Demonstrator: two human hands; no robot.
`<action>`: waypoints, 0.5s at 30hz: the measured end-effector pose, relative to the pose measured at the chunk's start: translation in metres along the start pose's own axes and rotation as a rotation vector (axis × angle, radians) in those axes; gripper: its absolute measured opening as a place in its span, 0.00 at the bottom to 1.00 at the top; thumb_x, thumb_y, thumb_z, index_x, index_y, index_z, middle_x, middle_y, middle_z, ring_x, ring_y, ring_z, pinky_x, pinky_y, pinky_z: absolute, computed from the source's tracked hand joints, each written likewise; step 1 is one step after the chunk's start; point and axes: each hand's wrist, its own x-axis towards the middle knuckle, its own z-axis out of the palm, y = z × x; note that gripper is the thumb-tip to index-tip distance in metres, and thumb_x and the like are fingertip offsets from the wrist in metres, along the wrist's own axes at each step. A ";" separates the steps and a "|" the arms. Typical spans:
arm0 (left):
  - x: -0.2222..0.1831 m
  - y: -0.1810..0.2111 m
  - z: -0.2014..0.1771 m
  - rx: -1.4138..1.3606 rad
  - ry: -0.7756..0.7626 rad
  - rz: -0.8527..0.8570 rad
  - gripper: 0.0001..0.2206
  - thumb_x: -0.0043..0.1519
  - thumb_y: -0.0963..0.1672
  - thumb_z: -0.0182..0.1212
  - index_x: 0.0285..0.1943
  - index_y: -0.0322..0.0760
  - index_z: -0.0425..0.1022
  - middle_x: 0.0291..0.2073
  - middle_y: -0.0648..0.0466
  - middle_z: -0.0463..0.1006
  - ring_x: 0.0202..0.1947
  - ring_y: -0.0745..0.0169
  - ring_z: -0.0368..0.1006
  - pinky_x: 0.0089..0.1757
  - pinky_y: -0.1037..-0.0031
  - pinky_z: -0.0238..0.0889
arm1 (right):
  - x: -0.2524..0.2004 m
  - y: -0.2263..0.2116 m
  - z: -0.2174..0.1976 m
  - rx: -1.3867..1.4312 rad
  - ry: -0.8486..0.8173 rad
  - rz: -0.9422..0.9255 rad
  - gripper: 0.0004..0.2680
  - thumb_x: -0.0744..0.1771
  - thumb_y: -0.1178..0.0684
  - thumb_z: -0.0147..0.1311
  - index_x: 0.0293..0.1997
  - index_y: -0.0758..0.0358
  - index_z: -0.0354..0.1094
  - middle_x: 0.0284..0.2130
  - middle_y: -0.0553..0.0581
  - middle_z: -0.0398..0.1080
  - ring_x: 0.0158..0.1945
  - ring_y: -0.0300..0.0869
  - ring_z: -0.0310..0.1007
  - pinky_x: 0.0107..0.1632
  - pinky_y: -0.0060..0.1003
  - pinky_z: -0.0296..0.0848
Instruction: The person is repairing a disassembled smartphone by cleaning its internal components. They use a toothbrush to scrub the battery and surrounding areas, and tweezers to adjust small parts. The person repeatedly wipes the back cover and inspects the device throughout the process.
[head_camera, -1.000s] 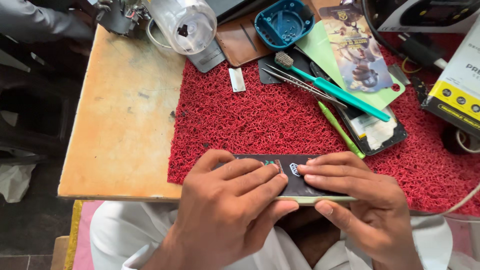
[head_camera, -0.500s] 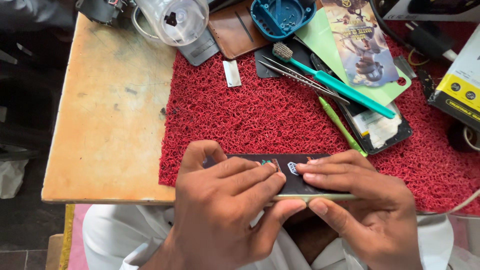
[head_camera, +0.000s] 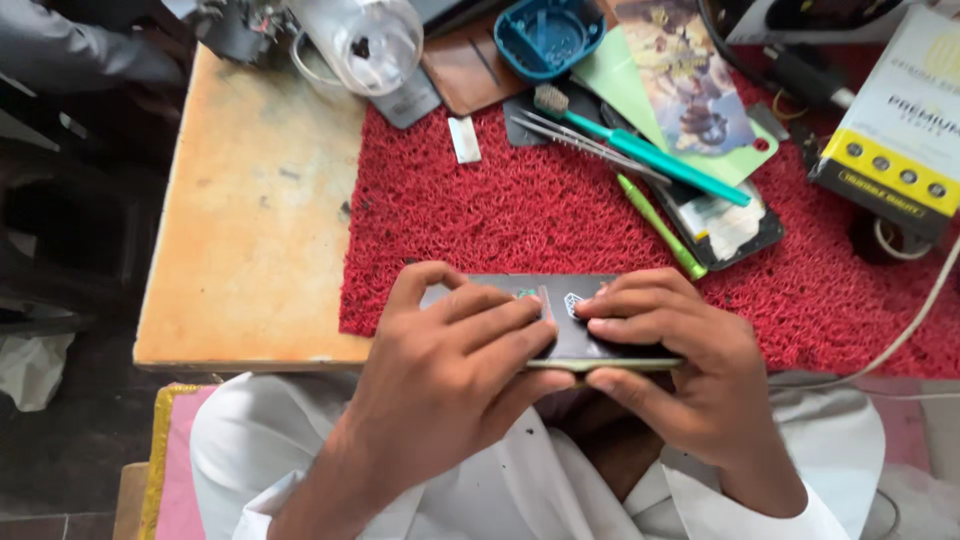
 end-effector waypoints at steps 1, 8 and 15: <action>-0.005 0.001 0.002 0.010 0.005 0.016 0.13 0.60 0.49 0.70 0.45 0.37 0.81 0.46 0.54 0.84 0.46 0.60 0.79 0.52 0.57 0.62 | -0.006 0.002 0.002 -0.070 -0.002 -0.053 0.12 0.59 0.56 0.70 0.42 0.67 0.74 0.46 0.60 0.78 0.55 0.49 0.78 0.57 0.40 0.77; -0.031 -0.002 0.020 0.049 0.044 0.050 0.11 0.62 0.47 0.74 0.47 0.37 0.82 0.50 0.54 0.83 0.51 0.61 0.79 0.50 0.62 0.63 | -0.021 0.004 0.017 -0.214 0.089 -0.128 0.14 0.59 0.55 0.72 0.42 0.67 0.72 0.46 0.62 0.76 0.56 0.54 0.77 0.59 0.46 0.77; -0.036 -0.012 0.024 0.059 0.045 0.084 0.10 0.65 0.47 0.74 0.49 0.38 0.82 0.52 0.53 0.83 0.53 0.62 0.79 0.50 0.65 0.63 | -0.024 0.007 0.019 -0.282 0.086 -0.081 0.13 0.59 0.53 0.72 0.39 0.67 0.72 0.43 0.62 0.77 0.53 0.54 0.78 0.57 0.48 0.78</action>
